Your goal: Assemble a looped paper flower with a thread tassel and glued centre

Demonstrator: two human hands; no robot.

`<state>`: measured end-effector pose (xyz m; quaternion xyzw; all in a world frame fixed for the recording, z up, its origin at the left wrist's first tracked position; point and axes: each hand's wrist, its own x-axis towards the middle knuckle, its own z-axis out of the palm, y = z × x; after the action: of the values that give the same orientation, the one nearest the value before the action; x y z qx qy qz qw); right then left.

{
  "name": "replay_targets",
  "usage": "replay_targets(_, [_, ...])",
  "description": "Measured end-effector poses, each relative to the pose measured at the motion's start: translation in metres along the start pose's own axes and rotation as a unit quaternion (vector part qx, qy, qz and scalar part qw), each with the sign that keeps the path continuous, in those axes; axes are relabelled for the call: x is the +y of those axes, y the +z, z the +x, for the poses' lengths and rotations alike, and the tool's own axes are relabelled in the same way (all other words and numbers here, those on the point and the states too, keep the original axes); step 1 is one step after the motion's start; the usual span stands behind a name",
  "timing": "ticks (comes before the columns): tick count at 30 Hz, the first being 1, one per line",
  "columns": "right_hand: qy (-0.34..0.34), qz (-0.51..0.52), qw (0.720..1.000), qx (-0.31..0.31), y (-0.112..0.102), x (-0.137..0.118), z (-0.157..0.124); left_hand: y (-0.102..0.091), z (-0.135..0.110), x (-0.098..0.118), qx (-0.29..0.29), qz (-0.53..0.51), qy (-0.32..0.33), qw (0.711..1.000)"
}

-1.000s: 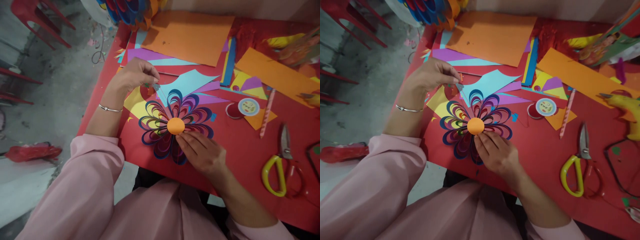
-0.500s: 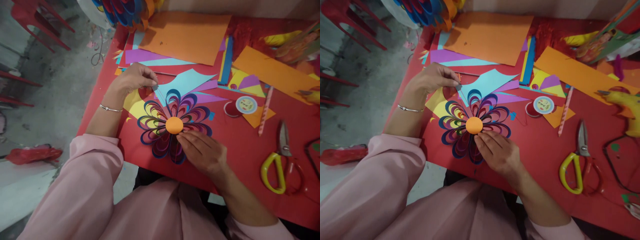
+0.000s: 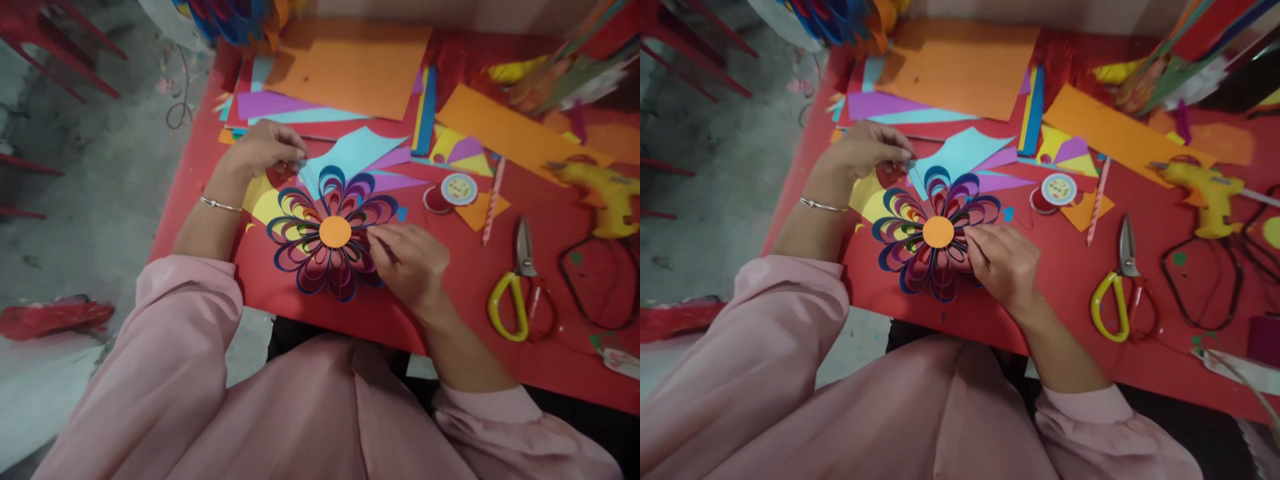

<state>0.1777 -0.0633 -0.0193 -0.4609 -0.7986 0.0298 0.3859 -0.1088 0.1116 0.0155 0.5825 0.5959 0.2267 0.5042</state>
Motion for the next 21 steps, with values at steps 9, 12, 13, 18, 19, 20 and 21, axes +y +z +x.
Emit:
replay_targets(9, [-0.113, 0.051, 0.991, -0.043, -0.006, -0.008, 0.0, 0.003, 0.001, -0.009, -0.03, -0.108, -0.017, 0.994])
replay_targets(12, [-0.178, 0.092, 0.977, -0.067, -0.01, -0.013, -0.005, 0.005, 0.001, -0.011, -0.04, -0.118, -0.03, 0.992])
replay_targets(13, [-0.191, 0.107, 0.973, -0.075, -0.011, -0.015, -0.008, 0.005, 0.001, -0.012, -0.037, -0.128, -0.031, 0.991])
replay_targets(18, [-0.227, 0.122, 0.952, -0.164, -0.018, -0.028, -0.028, 0.007, 0.002, -0.015, -0.018, -0.153, -0.037, 0.987])
replay_targets(19, [-0.235, 0.109, 0.951, -0.171, -0.018, -0.03, -0.031, 0.008, 0.002, -0.015, -0.015, -0.153, -0.038, 0.987])
replay_targets(20, [-0.245, 0.094, 0.95, -0.167, -0.017, -0.033, -0.034, 0.009, 0.003, -0.015, -0.01, -0.157, -0.038, 0.987])
replay_targets(21, [-0.254, 0.08, 0.951, -0.155, -0.016, -0.035, -0.036, 0.01, 0.003, -0.014, -0.003, -0.163, -0.039, 0.986])
